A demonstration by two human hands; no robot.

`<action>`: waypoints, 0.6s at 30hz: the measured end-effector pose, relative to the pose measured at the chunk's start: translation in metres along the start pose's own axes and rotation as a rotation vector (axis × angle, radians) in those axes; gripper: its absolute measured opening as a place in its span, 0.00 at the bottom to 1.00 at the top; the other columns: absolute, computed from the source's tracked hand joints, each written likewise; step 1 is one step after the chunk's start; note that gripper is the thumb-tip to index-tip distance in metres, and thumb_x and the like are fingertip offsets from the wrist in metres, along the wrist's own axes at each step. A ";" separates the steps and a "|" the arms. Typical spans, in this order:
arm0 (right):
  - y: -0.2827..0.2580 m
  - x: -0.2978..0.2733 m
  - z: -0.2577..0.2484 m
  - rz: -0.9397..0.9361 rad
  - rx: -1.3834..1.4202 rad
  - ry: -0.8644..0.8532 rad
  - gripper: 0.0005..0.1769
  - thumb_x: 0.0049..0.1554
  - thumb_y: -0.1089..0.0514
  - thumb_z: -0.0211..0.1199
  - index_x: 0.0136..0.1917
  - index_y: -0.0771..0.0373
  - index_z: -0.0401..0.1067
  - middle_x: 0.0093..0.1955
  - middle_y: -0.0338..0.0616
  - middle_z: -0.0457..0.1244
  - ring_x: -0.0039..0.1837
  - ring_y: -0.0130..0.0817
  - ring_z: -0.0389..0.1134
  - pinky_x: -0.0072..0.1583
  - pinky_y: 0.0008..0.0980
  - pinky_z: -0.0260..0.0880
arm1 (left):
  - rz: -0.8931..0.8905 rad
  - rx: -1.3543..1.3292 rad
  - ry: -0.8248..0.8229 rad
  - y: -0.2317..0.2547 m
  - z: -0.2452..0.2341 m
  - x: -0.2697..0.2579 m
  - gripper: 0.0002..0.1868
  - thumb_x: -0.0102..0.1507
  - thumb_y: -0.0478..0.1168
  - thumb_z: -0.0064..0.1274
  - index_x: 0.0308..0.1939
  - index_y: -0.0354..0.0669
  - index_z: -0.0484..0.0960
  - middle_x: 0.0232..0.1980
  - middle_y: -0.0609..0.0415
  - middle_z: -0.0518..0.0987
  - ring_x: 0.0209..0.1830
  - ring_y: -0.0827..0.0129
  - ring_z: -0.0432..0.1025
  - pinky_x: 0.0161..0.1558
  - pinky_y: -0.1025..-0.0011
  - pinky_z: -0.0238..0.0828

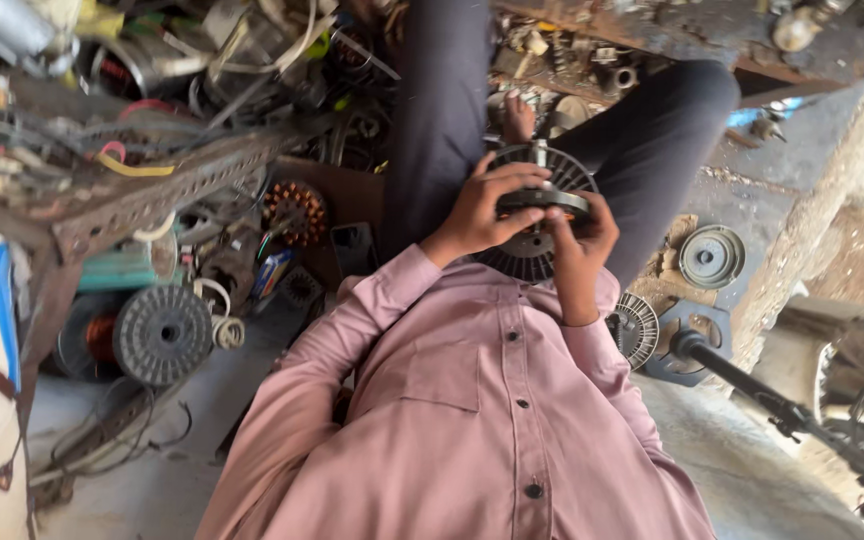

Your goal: The person removes a motor rotor from a blue press machine and places it on their lap. They then use orange-handled scissors to cut and trim white tape wrapped around the rotor's shaft.

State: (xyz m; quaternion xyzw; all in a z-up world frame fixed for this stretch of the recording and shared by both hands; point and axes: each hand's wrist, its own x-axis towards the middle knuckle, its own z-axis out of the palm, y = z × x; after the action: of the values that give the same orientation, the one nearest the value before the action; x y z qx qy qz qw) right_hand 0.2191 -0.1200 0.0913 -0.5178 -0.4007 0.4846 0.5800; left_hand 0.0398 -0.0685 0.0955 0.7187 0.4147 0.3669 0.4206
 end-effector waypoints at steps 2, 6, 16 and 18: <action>-0.001 -0.006 0.001 0.004 -0.021 0.021 0.12 0.61 0.66 0.67 0.56 0.70 0.70 0.47 0.38 0.66 0.47 0.21 0.66 0.48 0.22 0.70 | 0.006 -0.012 0.013 0.003 0.001 -0.002 0.19 0.63 0.52 0.60 0.52 0.46 0.84 0.63 0.56 0.81 0.67 0.62 0.74 0.76 0.43 0.43; -0.003 -0.006 0.004 -0.025 -0.031 0.022 0.11 0.63 0.66 0.66 0.57 0.71 0.69 0.47 0.39 0.66 0.47 0.22 0.67 0.50 0.23 0.71 | 0.033 0.003 0.022 0.009 -0.004 0.002 0.21 0.63 0.54 0.60 0.53 0.47 0.85 0.62 0.57 0.82 0.67 0.63 0.75 0.77 0.48 0.45; -0.030 0.035 -0.026 -0.149 -0.069 -0.042 0.21 0.66 0.51 0.59 0.66 0.67 0.68 0.58 0.45 0.68 0.60 0.34 0.71 0.65 0.32 0.74 | 0.245 -0.039 0.633 -0.076 -0.142 0.050 0.03 0.62 0.33 0.57 0.33 0.39 0.82 0.44 0.53 0.81 0.47 0.70 0.75 0.52 0.69 0.72; -0.052 0.064 -0.017 -0.179 -0.153 -0.074 0.21 0.68 0.53 0.64 0.66 0.69 0.70 0.58 0.45 0.68 0.61 0.34 0.70 0.66 0.34 0.73 | -0.043 -0.375 0.955 -0.131 -0.201 0.081 0.09 0.60 0.29 0.45 0.34 0.38 0.82 0.38 0.54 0.83 0.37 0.74 0.78 0.43 0.73 0.75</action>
State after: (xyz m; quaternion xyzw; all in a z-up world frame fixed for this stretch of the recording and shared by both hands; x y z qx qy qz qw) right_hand 0.2567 -0.0608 0.1376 -0.5046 -0.5024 0.4176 0.5644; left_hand -0.1424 0.1051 0.0669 0.3746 0.5023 0.7136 0.3133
